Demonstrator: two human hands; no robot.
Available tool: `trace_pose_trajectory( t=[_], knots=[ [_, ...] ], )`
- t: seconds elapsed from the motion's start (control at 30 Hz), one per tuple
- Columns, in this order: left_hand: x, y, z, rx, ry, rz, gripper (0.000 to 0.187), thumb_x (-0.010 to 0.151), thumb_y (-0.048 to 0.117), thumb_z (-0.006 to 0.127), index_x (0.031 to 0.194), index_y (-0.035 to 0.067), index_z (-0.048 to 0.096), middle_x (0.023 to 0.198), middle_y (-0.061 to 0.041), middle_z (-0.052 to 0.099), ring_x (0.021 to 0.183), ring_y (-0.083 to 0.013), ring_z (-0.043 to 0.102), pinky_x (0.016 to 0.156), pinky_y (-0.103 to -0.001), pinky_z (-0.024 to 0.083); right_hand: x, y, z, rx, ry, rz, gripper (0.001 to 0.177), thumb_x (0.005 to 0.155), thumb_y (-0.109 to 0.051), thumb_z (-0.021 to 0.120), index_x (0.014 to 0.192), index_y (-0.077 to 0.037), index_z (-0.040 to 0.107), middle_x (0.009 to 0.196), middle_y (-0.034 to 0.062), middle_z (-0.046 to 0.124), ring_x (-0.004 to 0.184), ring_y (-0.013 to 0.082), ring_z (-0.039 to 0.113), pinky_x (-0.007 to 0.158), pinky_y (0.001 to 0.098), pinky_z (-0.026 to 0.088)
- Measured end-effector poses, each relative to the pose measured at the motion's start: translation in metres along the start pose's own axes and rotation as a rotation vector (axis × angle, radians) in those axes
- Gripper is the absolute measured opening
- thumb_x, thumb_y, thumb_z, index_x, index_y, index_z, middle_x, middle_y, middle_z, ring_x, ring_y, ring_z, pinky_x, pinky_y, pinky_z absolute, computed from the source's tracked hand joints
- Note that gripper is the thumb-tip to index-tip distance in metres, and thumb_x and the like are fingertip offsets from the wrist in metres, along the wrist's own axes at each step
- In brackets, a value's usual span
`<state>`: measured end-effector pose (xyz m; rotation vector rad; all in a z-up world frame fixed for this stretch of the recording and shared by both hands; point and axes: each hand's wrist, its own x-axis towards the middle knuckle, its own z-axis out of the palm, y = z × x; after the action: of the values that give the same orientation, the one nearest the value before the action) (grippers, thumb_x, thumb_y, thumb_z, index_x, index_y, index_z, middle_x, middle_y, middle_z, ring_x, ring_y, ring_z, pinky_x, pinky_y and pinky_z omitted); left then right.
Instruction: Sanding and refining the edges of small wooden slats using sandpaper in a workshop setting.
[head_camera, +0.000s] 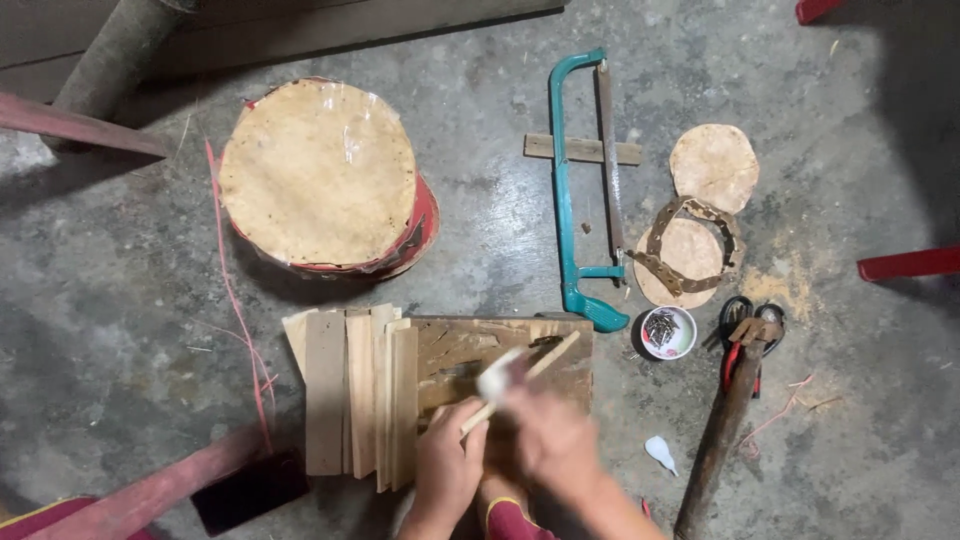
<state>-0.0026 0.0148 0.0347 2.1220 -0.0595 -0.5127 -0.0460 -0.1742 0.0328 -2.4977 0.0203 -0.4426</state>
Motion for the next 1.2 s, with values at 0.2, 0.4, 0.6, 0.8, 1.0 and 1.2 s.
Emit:
trace_pose_trajectory(
  t=[0.2,0.4,0.6,0.8,1.0,1.2],
  knots=[
    [-0.009,-0.009,-0.014,-0.052,0.042,0.259,0.029,0.088,0.009,0.068,0.117,0.01,0.076,0.105,-0.008,0.075,0.094,-0.0244,0.074,0.087,-0.034,0.057,0.034,0.035,-0.037,-0.094,-0.491,0.737,0.064,0.097,0.0,0.048,0.147,-0.041,0.047,0.062,-0.0072,0.06,0.041,0.0096,0.057,0.038,0.0198,0.056],
    [0.045,-0.05,-0.107,-0.187,0.306,-0.419,0.029,0.082,0.019,0.078,0.111,0.013,0.08,0.103,-0.003,0.084,0.097,-0.0137,0.077,0.086,-0.03,0.06,0.077,0.082,-0.04,0.25,-0.171,0.628,0.053,0.102,-0.032,0.046,0.153,-0.018,0.05,0.073,0.0022,0.07,0.073,0.015,0.062,0.084,0.0292,0.047],
    [0.182,0.001,-0.23,-1.341,0.598,-0.064,0.047,0.103,0.043,0.062,0.144,0.021,0.054,0.155,-0.005,0.049,0.147,-0.0247,0.045,0.126,-0.049,0.028,0.228,0.027,0.044,0.955,0.062,0.784,0.055,0.102,-0.017,0.049,0.156,-0.009,0.042,0.099,0.0232,0.072,0.1,0.0303,0.068,0.09,0.0413,0.058],
    [0.265,-0.033,-0.231,-1.618,0.544,-0.23,0.049,0.088,0.039,0.074,0.13,0.014,0.067,0.135,-0.008,0.069,0.126,-0.0285,0.067,0.123,-0.052,0.036,0.301,0.013,0.134,1.14,0.049,0.851,0.059,0.1,-0.018,0.046,0.158,-0.01,0.037,0.117,0.0232,0.071,0.115,0.0299,0.068,0.099,0.0439,0.056],
    [0.278,-0.025,-0.218,-1.586,0.404,-0.189,0.051,0.088,0.032,0.072,0.131,0.004,0.069,0.137,-0.014,0.069,0.128,-0.0342,0.065,0.119,-0.053,0.042,0.305,0.005,0.146,1.336,0.131,0.868,0.051,0.108,-0.014,0.046,0.158,-0.011,0.038,0.126,0.0214,0.067,0.117,0.0293,0.065,0.106,0.0467,0.053],
    [0.275,0.035,-0.199,-1.552,0.346,-0.174,0.035,0.087,0.024,0.075,0.116,0.004,0.076,0.119,-0.017,0.075,0.108,-0.033,0.073,0.109,-0.05,0.052,0.304,-0.01,0.093,1.458,0.085,0.831,0.052,0.111,-0.02,0.04,0.161,-0.017,0.028,0.152,0.0229,0.049,0.134,0.0413,0.054,0.108,0.0575,0.049]
  ],
)
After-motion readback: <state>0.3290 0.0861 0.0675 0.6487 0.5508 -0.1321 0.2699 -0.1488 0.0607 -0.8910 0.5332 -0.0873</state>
